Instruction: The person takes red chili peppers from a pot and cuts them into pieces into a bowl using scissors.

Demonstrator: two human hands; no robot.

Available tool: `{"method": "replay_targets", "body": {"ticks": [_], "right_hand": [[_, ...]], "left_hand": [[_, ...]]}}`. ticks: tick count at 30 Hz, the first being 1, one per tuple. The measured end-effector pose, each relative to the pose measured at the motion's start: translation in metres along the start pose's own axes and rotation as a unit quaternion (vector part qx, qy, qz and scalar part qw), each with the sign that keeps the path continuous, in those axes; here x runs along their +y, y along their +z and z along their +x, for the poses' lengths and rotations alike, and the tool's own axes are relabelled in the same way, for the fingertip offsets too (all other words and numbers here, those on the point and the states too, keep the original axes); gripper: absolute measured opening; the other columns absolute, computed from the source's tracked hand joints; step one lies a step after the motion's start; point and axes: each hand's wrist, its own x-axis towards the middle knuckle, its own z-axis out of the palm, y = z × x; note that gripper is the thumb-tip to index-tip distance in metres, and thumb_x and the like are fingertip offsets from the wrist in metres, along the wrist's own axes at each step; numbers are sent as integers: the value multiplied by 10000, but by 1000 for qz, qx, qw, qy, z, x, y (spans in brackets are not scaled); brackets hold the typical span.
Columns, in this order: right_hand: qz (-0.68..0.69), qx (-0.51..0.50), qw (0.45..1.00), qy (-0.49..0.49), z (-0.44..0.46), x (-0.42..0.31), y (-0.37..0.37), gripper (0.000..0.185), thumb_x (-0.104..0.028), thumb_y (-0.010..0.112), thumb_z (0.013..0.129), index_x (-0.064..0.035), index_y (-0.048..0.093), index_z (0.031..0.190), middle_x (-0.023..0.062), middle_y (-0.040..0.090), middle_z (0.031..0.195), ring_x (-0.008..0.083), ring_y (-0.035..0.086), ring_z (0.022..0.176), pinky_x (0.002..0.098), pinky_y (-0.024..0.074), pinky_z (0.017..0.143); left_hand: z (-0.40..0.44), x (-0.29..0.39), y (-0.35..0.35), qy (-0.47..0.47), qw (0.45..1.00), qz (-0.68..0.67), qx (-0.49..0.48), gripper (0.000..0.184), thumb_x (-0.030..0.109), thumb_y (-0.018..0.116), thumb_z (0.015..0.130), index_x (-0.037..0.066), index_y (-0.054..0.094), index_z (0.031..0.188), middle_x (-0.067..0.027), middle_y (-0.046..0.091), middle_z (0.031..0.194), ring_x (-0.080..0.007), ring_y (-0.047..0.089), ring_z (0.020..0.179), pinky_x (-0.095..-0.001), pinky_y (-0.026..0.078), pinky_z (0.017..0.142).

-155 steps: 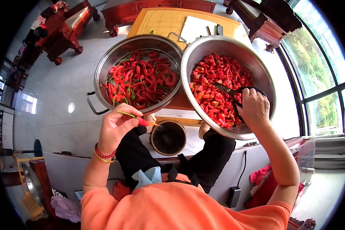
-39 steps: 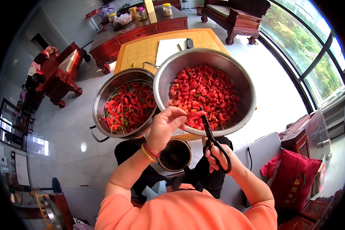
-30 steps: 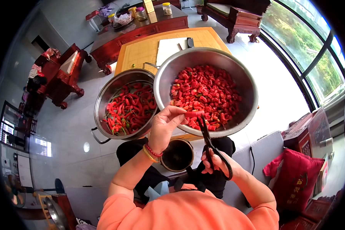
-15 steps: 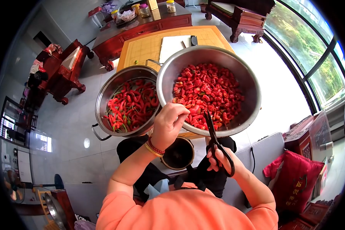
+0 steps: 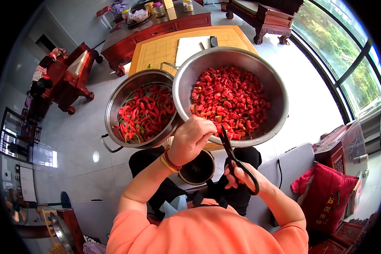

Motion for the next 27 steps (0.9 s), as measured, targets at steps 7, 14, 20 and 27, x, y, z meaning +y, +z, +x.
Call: {"method": "replay_targets", "body": {"ticks": [7,14,20,27], "right_hand": [[63,29,997,28,1,-2,6,408,-392,389,959,-12,514,879,-2,420,569,88,436,483,291,529,579],[41,-3,999,29,-3,7,10,440,-431,438,933,5,498,926,11,435,646,100,460,565,298,524,645],[10,6,999,38,0,4,8,526,-499,529,869,21,490,934,39,462,740,101,476,607,288,501,666],[-23,9,999,32,0,4,7,475,-478,531,872,-11,490,948,19,455,705,99,475,611,291,506,672]], "left_hand": [[0,2,5,-26,999,11,34,225,-82,638,729,42,564,901,-78,613,841,-243,593,774,-308,476,687],[-2,-3,7,-39,993,92,60,265,-73,662,701,43,544,908,-68,585,824,-237,560,755,-327,457,680],[-1,1,8,-32,994,87,60,277,-74,665,694,42,546,915,-68,588,825,-240,563,759,-322,454,694],[-3,6,7,-35,997,64,40,283,-85,663,688,48,553,912,-72,603,846,-249,575,786,-329,464,704]]}}
